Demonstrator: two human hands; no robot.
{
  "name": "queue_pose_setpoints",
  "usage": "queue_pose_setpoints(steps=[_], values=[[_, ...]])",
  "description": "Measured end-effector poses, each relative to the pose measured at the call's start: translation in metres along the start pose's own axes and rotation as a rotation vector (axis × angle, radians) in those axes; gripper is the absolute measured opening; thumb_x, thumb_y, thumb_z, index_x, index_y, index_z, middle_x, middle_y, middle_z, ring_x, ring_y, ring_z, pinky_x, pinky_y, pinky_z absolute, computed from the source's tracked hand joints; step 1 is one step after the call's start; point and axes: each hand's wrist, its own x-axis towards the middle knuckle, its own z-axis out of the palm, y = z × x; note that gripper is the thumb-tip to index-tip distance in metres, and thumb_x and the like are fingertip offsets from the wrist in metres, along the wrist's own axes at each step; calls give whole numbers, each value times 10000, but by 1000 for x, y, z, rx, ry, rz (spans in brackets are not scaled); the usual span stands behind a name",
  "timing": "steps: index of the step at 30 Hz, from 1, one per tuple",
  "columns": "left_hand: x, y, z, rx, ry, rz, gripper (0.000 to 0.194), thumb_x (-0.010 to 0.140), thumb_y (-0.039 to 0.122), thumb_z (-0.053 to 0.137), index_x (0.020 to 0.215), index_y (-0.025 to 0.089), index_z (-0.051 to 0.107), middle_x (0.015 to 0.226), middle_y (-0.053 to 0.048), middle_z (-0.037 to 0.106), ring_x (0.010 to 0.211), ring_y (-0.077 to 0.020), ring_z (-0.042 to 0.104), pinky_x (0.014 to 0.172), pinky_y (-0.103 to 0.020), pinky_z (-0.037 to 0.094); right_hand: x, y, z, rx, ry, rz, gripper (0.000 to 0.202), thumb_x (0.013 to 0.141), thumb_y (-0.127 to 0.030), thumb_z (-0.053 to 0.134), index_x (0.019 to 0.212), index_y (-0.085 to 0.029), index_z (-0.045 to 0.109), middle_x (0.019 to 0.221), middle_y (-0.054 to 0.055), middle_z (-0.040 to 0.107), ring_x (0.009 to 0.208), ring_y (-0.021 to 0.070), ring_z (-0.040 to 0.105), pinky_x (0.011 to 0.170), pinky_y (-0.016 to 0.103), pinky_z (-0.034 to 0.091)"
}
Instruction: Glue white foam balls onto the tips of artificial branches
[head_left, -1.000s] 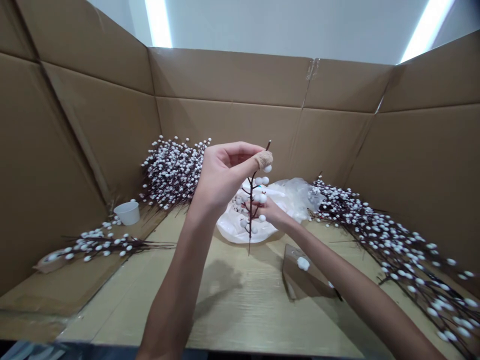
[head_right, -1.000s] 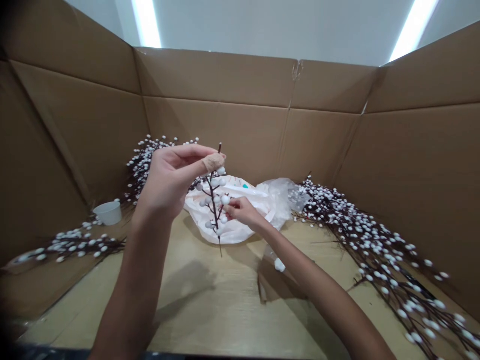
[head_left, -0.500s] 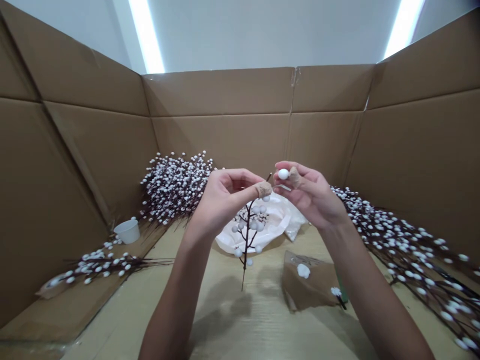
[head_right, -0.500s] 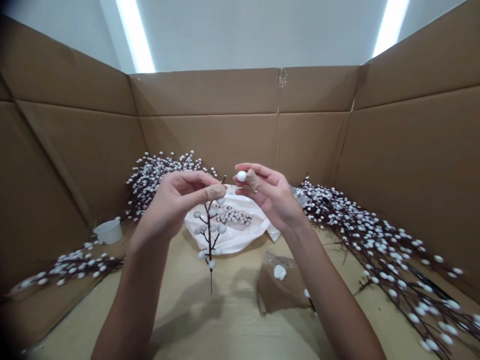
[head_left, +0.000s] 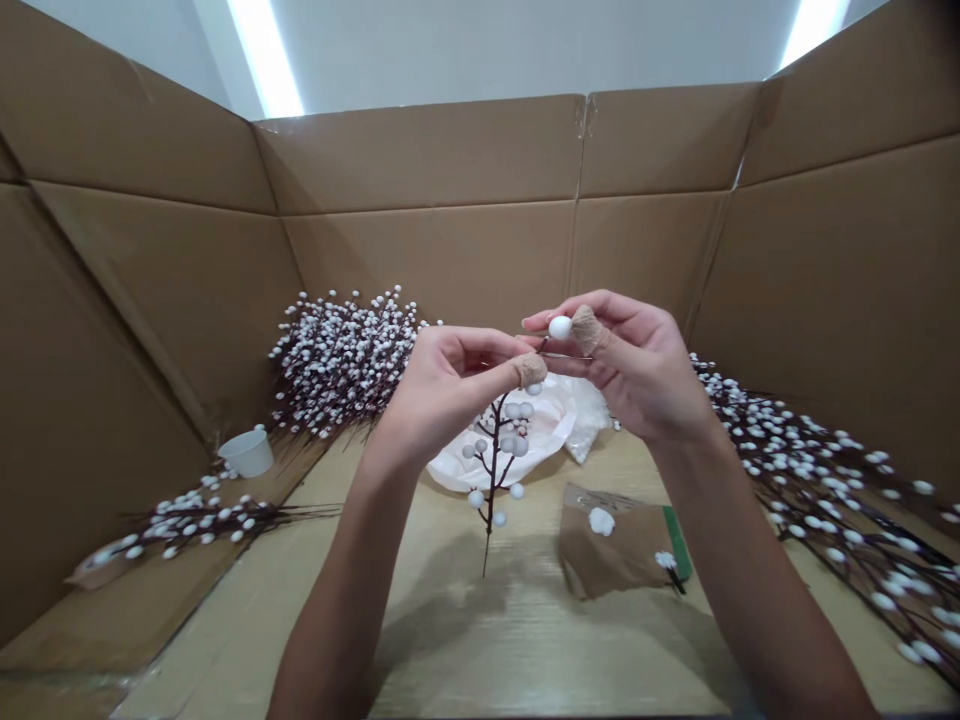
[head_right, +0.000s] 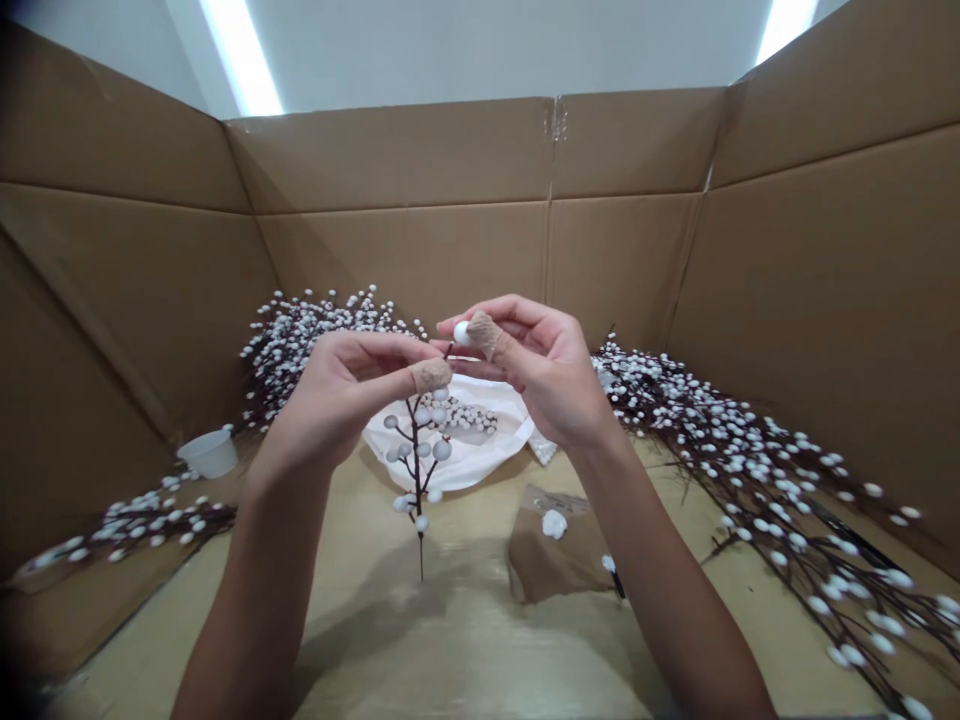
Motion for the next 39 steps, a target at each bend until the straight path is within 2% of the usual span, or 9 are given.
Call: queue_pose_setpoints(steps=[15, 22, 31, 39], values=[[0, 0, 2, 42, 43, 18, 52, 640, 186, 766, 690, 169, 763, 698, -68, 729, 635, -170, 654, 571, -273, 526, 0, 3, 1, -34, -2, -16, 234, 761, -429, 699, 823, -210, 646, 931, 41, 721, 894, 197, 694, 781, 367, 593], [-1, 2, 4, 124, 80, 99, 25, 636, 144, 729, 649, 157, 745, 666, -53, 713, 607, -153, 630, 575, -264, 516, 0, 8, 5, 46, -5, -26, 173, 772, -356, 708, 786, -193, 653, 879, 34, 731, 833, 176, 702, 761, 346, 596], [-1, 2, 7, 164, 146, 156, 140, 635, 57, 651, 581, 166, 721, 598, -31, 673, 548, -125, 578, 526, -248, 468, 0, 15, 12, 72, 42, -56, 188, 756, -350, 728, 797, -179, 660, 880, 44, 735, 827, 163, 697, 778, 327, 587], [0, 1, 8, 107, 197, 147, 158, 598, 10, 672, 550, 150, 724, 556, -44, 656, 534, -133, 569, 513, -250, 437, -1, 17, 16, 61, 47, -70, 143, 779, -308, 709, 797, -176, 658, 859, 37, 736, 809, 157, 699, 753, 313, 588]])
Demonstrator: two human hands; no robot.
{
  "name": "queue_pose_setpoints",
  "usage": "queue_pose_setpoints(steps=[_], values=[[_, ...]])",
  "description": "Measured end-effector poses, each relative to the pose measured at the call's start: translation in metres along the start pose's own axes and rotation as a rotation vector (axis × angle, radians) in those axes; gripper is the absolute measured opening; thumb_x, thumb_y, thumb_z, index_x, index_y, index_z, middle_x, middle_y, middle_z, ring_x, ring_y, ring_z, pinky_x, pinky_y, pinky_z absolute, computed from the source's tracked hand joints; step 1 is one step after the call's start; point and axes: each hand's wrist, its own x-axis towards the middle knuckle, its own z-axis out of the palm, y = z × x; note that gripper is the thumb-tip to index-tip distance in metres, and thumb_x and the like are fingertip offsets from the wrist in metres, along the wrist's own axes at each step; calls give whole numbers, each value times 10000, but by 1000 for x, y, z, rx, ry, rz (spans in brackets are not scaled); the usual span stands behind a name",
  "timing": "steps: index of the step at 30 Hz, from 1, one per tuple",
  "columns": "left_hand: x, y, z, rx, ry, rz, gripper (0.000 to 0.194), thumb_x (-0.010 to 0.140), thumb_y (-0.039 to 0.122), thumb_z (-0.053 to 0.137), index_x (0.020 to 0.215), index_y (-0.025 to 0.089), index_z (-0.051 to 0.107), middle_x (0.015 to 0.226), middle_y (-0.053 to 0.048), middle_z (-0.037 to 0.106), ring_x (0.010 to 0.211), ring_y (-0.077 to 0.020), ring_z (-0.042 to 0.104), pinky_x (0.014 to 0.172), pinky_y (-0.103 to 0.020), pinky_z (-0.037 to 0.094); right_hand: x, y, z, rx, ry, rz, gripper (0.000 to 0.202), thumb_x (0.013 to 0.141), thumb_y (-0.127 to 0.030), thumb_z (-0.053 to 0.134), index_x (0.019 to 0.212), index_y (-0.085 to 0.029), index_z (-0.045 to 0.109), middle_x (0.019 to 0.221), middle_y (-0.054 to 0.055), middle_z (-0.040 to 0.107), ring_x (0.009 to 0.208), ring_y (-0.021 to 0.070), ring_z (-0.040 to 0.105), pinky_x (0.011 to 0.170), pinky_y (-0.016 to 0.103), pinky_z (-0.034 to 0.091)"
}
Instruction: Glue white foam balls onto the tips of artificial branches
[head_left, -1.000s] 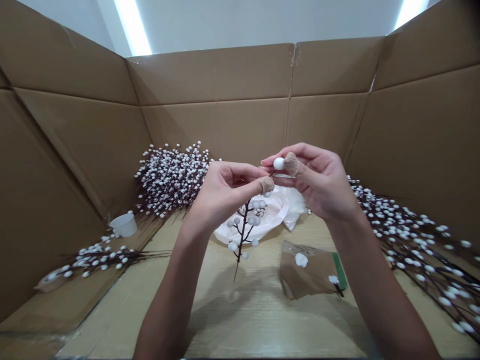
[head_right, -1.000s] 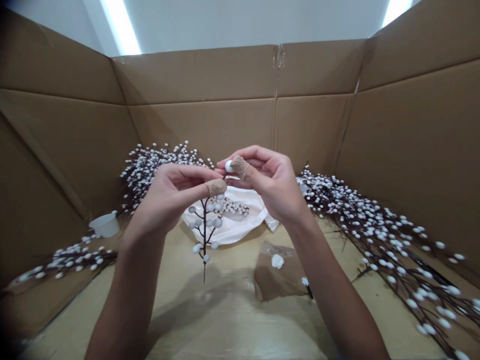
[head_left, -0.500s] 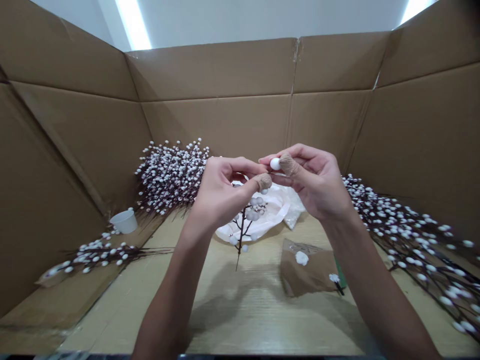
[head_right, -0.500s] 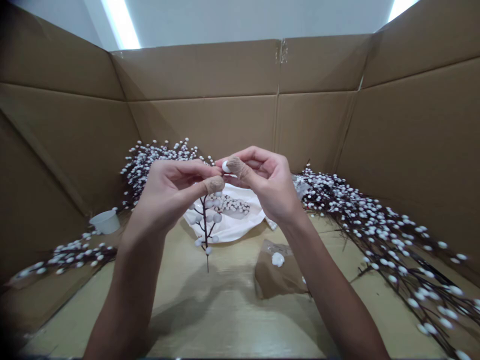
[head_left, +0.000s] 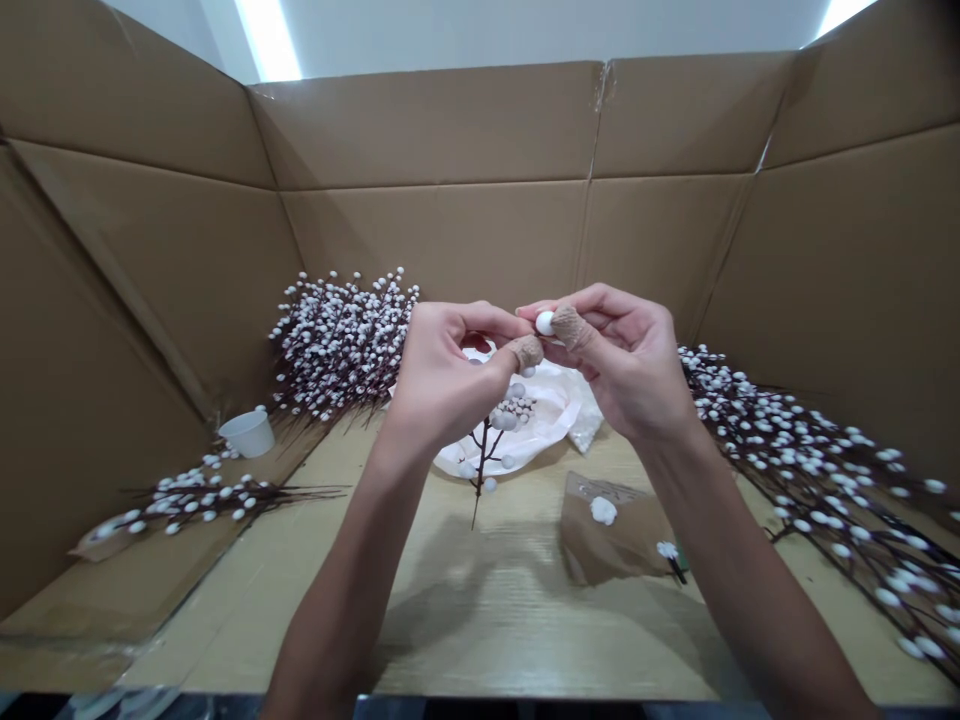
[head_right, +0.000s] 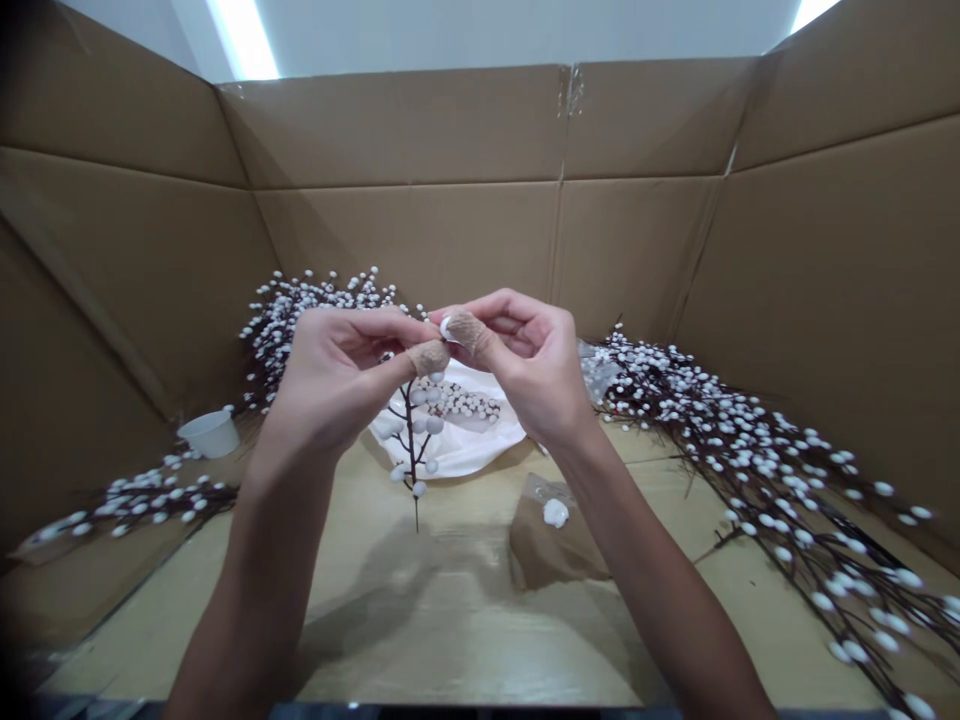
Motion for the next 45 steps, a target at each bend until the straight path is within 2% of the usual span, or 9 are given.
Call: queue_pose_setpoints(steps=[7, 15, 23, 28, 32, 35, 38, 41, 45], values=[[2, -4, 1, -30, 46, 1, 145, 576, 19, 700, 530, 156, 712, 556, -42, 660, 525, -138, 575, 488, -243, 431, 1, 6, 2, 30, 13, 15, 165, 751, -328, 732, 782, -182, 663, 892, 35, 731, 799, 151, 691, 771, 329, 577], [1, -2, -7, -26, -46, -2, 28, 602, 139, 756, 605, 165, 745, 630, -74, 711, 575, -182, 641, 526, -273, 509, 2, 0, -1, 57, -29, 75, 157, 749, -338, 729, 807, -200, 682, 909, 24, 724, 833, 151, 677, 808, 344, 567], [1, 2, -14, 31, -56, -26, 53, 634, 203, 781, 667, 169, 758, 654, -72, 720, 590, -169, 647, 535, -269, 513, 6, -5, -12, 42, -95, 118, 333, 812, -465, 627, 1006, -197, 664, 1017, 68, 692, 992, 192, 652, 899, 370, 536], [0, 10, -24, 60, 61, 15, 63, 632, 196, 785, 688, 190, 757, 687, -52, 729, 642, -169, 664, 580, -271, 531, 9, -10, -34, -296, -501, 398, 475, 785, -431, 667, 1176, -171, 593, 769, 32, 677, 676, 143, 654, 600, 261, 554], [4, 6, -30, -2, 168, 62, 80, 617, 233, 797, 680, 210, 753, 676, -44, 725, 630, -168, 663, 570, -269, 538, 6, 17, -30, -685, -820, 678, 592, 736, -292, 709, 1266, -99, 530, 591, -25, 603, 463, 98, 562, 435, 194, 437], [6, 2, -34, -75, 238, 110, 104, 616, 258, 801, 685, 194, 757, 669, -64, 722, 598, -170, 655, 550, -276, 532, -1, 47, -13, -649, -939, 706, 504, 735, -254, 691, 1201, -98, 578, 583, -32, 593, 442, 92, 546, 425, 193, 421], [7, 2, -39, -133, 303, 126, 112, 604, 239, 809, 678, 176, 754, 666, -69, 720, 591, -166, 653, 559, -275, 527, -10, 68, 5, -483, -956, 651, 212, 783, -300, 636, 880, -113, 664, 575, -21, 586, 456, 86, 540, 449, 200, 447], [10, 1, -47, -196, 378, 106, 128, 575, 202, 825, 668, 164, 746, 669, -71, 719, 607, -163, 658, 585, -270, 523, -18, 74, 17, -332, -914, 623, 249, 811, -343, 604, 683, -129, 604, 582, -11, 582, 488, 87, 552, 476, 205, 468], [21, -11, -71, -270, 447, 72, 181, 582, 255, 829, 706, 163, 734, 696, -69, 719, 670, -161, 662, 657, -278, 515, -23, 71, 23, -286, -820, 604, 298, 824, -389, 588, 681, -128, 604, 559, -13, 570, 480, 78, 528, 465, 190, 429]])
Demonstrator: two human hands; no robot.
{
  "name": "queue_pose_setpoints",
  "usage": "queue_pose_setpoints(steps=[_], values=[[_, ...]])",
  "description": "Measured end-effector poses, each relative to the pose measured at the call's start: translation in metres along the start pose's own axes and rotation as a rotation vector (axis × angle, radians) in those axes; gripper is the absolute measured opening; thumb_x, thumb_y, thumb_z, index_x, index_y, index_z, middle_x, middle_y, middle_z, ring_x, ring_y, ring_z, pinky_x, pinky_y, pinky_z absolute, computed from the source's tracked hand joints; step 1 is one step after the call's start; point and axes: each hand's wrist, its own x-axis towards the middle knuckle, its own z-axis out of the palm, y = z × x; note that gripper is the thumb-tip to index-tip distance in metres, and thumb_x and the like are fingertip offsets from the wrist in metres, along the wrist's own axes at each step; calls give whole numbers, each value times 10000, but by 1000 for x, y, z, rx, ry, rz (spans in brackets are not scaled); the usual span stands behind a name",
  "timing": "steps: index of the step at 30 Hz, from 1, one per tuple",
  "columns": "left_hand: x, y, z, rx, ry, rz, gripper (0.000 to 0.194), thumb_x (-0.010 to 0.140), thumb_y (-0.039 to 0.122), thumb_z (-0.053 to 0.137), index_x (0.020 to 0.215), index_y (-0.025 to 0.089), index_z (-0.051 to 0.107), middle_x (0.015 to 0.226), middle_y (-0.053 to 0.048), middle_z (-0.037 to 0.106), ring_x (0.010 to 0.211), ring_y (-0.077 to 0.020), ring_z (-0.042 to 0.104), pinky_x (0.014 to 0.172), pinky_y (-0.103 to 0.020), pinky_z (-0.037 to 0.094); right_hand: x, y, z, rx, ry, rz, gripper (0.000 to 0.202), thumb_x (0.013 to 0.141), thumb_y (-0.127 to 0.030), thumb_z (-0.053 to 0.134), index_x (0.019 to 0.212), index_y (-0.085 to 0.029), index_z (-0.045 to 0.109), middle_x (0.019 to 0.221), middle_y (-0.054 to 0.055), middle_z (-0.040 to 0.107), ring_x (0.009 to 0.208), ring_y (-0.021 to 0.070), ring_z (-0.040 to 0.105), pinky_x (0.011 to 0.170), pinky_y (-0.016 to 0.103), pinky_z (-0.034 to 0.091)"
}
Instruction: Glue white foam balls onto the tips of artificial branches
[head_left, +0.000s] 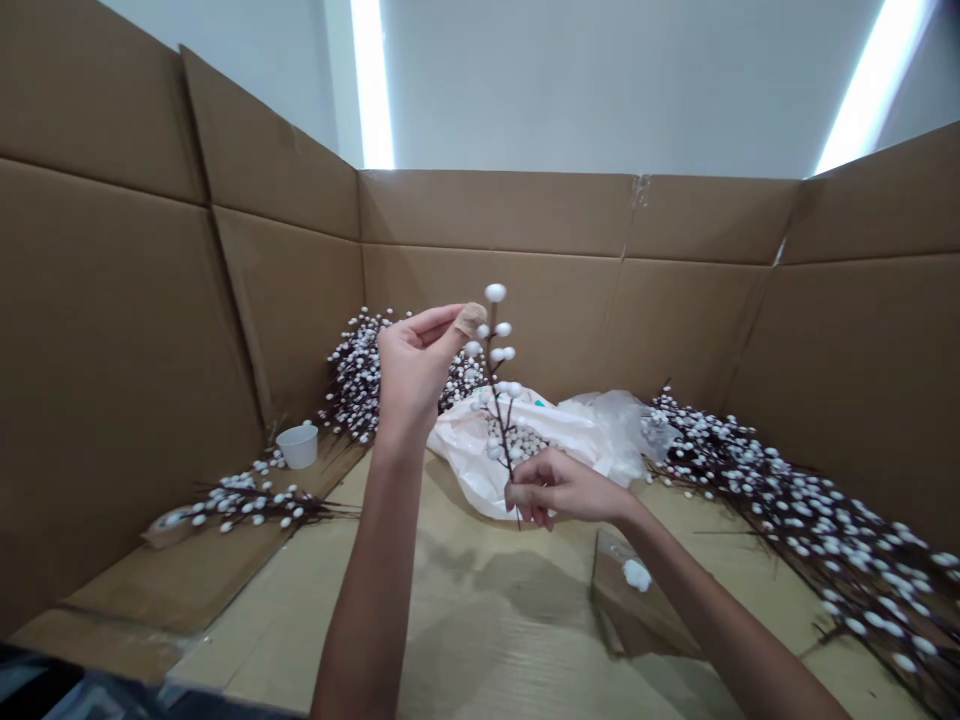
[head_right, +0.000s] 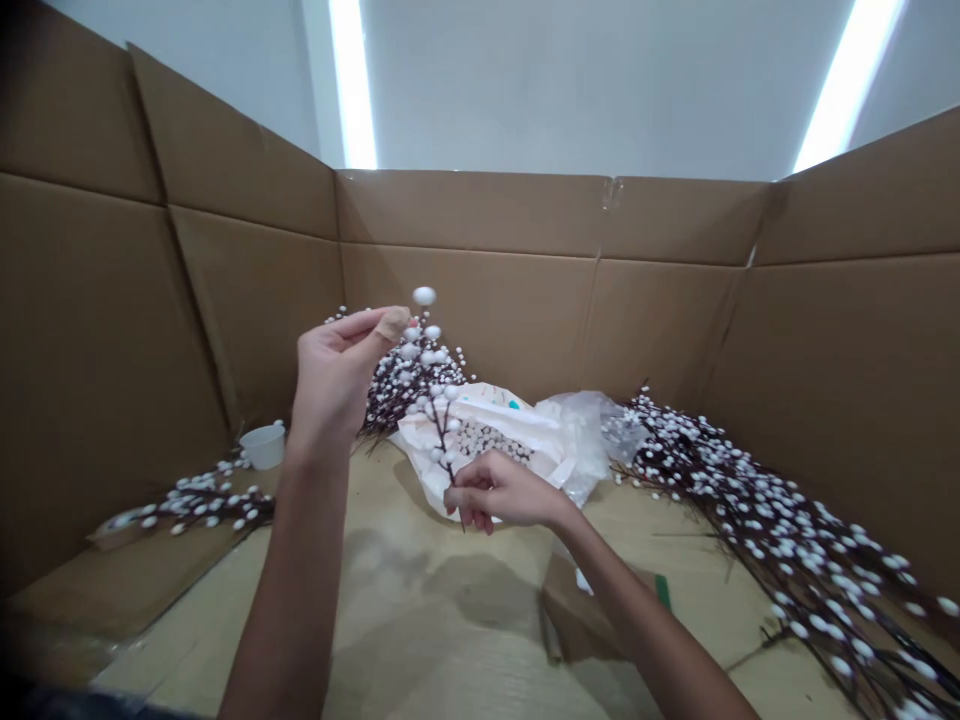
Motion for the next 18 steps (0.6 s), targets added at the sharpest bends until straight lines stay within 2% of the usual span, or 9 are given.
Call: queue_pose_setpoints(steps=[2, 5, 7, 9, 12, 15, 18], values=[[13, -4, -17, -29, 68, 3, 237, 581, 308, 829, 734, 164, 720, 729, -68, 716, 710, -155, 660, 692, -274, 506, 2, -1, 2, 16, 83, -2, 337, 819, -437, 584, 694, -126, 613, 537, -18, 554, 454, 69, 494, 441, 185, 398], [28, -2, -48, -61, 251, 25, 261, 575, 334, 826, 734, 179, 687, 765, -50, 696, 704, -131, 637, 686, -247, 493, 16, -2, 2, 79, 210, 9, 394, 800, -512, 574, 699, -133, 600, 511, -24, 536, 416, 65, 459, 401, 184, 363], [32, 5, -68, -85, 374, 42, 236, 583, 332, 814, 691, 199, 651, 762, -31, 677, 690, -123, 622, 670, -236, 490, 34, -4, 0, 112, 277, 13, 382, 794, -507, 578, 703, -137, 590, 494, -28, 527, 397, 62, 445, 381, 179, 337], [33, 12, -83, -108, 444, 66, 226, 606, 348, 789, 646, 212, 614, 748, -19, 661, 691, -126, 616, 663, -236, 491, 58, -9, -5, 134, 327, 0, 337, 807, -456, 579, 697, -138, 583, 482, -27, 523, 388, 60, 438, 374, 176, 319], [30, 22, -95, -129, 457, 83, 236, 639, 381, 756, 617, 213, 592, 728, -18, 646, 683, -131, 613, 648, -242, 485, 103, -23, -16, 136, 405, 1, 274, 841, -346, 557, 665, -136, 570, 472, -20, 520, 375, 55, 427, 382, 179, 321], [26, 28, -99, -127, 443, 71, 242, 643, 373, 753, 613, 210, 577, 697, -15, 630, 679, -133, 611, 634, -239, 477, 155, -38, -29, 108, 484, 43, 253, 866, -237, 515, 638, -134, 549, 459, -27, 502, 363, 45, 409, 386, 179, 319], [22, 35, -103, -117, 443, 71, 243, 647, 352, 738, 608, 208, 547, 692, 0, 619, 702, -133, 616, 638, -228, 472, 210, -49, -38, 78, 526, 71, 276, 887, -194, 483, 626, -127, 541, 457, -26, 493, 365, 46, 414, 385, 183, 319]])
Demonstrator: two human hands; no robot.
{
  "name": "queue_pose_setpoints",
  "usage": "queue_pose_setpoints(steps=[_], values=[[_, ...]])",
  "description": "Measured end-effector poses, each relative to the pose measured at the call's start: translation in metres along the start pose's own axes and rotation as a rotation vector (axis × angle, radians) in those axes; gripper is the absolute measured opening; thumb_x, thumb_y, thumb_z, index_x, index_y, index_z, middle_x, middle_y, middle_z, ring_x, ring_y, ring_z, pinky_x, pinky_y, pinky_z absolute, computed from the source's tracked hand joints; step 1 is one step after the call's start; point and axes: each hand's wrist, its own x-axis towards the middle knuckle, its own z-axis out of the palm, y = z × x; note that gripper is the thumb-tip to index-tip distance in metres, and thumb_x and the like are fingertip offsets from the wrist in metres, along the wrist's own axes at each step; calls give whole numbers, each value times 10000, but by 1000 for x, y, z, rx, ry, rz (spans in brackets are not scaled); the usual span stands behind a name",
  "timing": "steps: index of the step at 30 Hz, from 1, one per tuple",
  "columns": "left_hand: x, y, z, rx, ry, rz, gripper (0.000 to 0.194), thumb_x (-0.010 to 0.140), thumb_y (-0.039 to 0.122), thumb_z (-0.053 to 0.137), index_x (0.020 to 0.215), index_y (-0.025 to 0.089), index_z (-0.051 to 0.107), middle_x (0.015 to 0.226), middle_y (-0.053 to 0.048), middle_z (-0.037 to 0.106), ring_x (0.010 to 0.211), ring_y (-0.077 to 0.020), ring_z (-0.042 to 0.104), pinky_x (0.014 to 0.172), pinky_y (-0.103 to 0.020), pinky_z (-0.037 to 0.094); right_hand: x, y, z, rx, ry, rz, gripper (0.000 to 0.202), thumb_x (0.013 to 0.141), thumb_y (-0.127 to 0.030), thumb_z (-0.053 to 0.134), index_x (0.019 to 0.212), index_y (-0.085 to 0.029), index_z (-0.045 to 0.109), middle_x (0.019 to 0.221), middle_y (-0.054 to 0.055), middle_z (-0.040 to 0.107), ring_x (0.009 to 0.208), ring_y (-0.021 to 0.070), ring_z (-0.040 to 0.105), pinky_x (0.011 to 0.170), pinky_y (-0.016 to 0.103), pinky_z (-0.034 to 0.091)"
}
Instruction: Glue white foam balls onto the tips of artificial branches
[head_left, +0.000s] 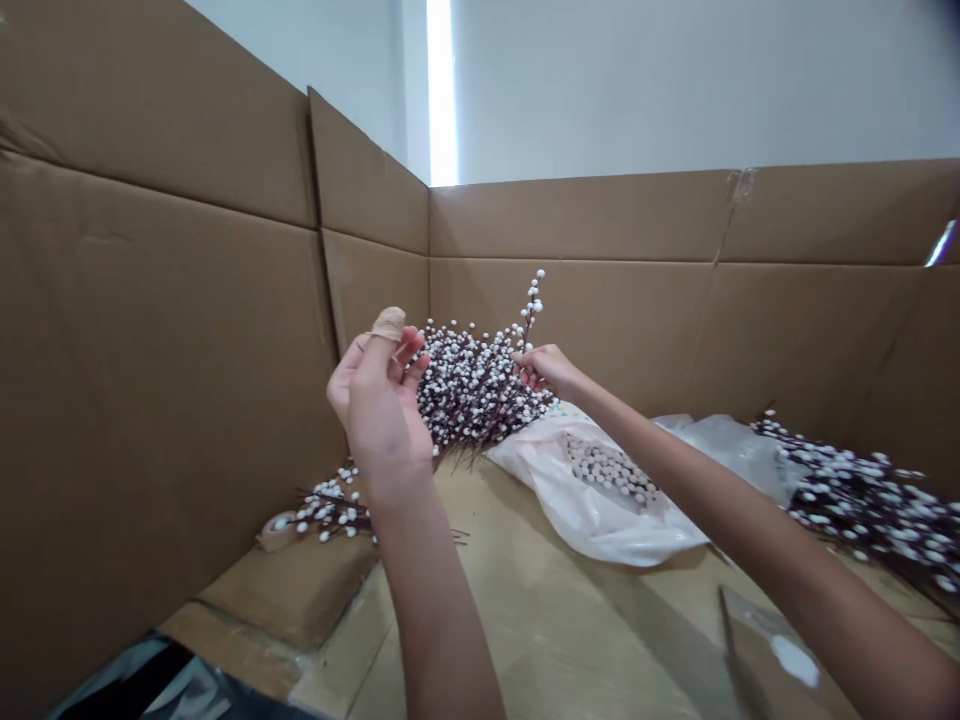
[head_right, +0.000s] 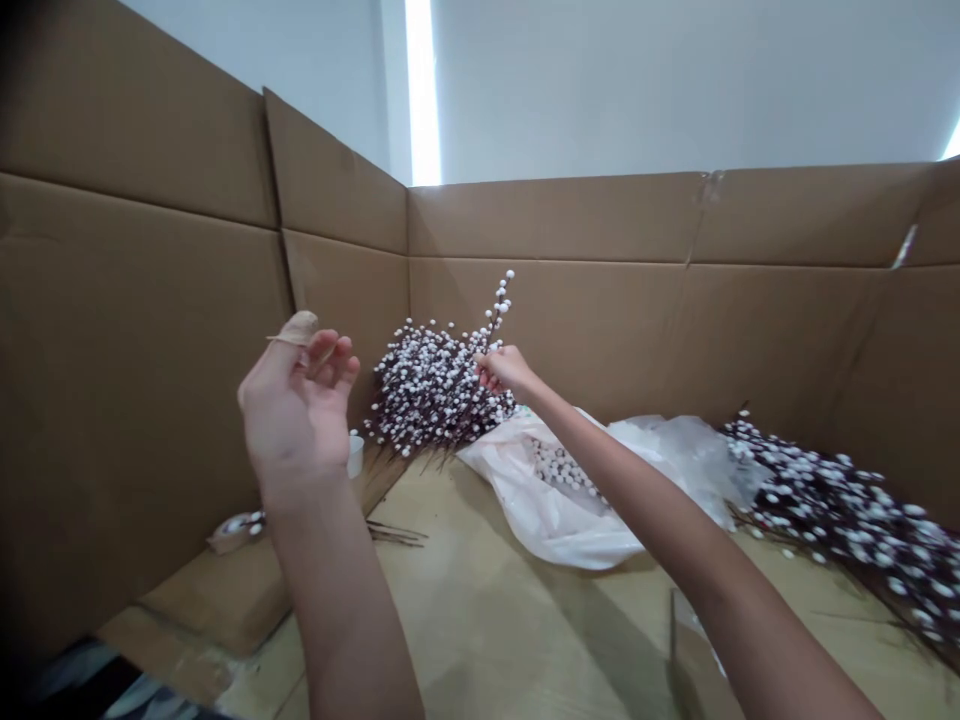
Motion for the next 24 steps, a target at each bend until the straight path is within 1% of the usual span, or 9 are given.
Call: queue_pose_setpoints(steps=[3, 6, 9, 12, 15, 19, 21, 23, 24], values=[[0, 7, -7, -4, 16, -18, 239, 635, 304, 715, 587, 200, 506, 713, 15, 622, 714, -124, 617, 656, -221, 466, 48, -7, 23, -54, 39, 23, 262, 907, -222, 501, 677, -112, 558, 526, -26, 515, 413, 46, 437, 417, 181, 360], [3, 11, -14, -21, 37, -41, 240, 616, 260, 696, 565, 194, 471, 700, 26, 614, 714, -120, 613, 673, -223, 464, 86, -6, 49, -118, 38, 78, 222, 912, -315, 538, 903, -102, 603, 778, 16, 614, 605, 84, 569, 553, 225, 488], [6, 12, -21, -49, 42, -69, 223, 603, 234, 691, 562, 193, 475, 688, 24, 605, 724, -126, 609, 686, -232, 464, 109, 3, 73, -185, 15, 150, 286, 901, -333, 558, 1088, -118, 582, 1026, 73, 625, 843, 154, 627, 721, 325, 543], [8, 9, -24, -81, 37, -94, 180, 609, 220, 675, 575, 191, 500, 709, 14, 611, 725, -129, 604, 686, -243, 465, 120, 17, 94, -263, 19, 208, 306, 900, -327, 560, 1131, -126, 570, 1085, 85, 614, 902, 175, 626, 762, 355, 544], [10, 6, -25, -114, 31, -110, 164, 614, 191, 658, 566, 181, 502, 716, 9, 611, 710, -124, 595, 671, -244, 458, 124, 33, 107, -359, 42, 241, 298, 898, -325, 564, 1111, -116, 578, 1056, 82, 622, 873, 168, 631, 740, 338, 547], [11, 4, -25, -156, 29, -118, 169, 598, 177, 650, 521, 163, 501, 680, 9, 595, 687, -116, 578, 654, -241, 446, 122, 45, 111, -500, 36, 229, 278, 893, -339, 573, 1000, -84, 607, 916, 63, 643, 753, 133, 633, 662, 281, 541], [11, 4, -23, -163, 31, -121, 133, 598, 182, 641, 519, 160, 536, 669, 5, 596, 683, -116, 575, 656, -244, 446, 117, 44, 109, -563, 25, 182, 265, 897, -338, 566, 924, -80, 617, 805, 39, 643, 649, 105, 613, 600, 250, 521], [11, 4, -22, -172, 40, -126, 86, 598, 181, 634, 534, 160, 580, 656, 0, 602, 678, -117, 577, 654, -245, 445, 107, 40, 108, -619, 4, 107, 253, 888, -282, 567, 787, -60, 633, 656, 37, 622, 544, 100, 579, 545, 232, 481], [11, 5, -21, -178, 45, -127, 100, 595, 178, 634, 518, 159, 574, 636, 0, 597, 674, -119, 579, 650, -246, 444, 100, 37, 108, -645, -14, 58, 265, 876, -245, 566, 703, -55, 633, 584, 43, 601, 504, 104, 562, 529, 229, 459]])
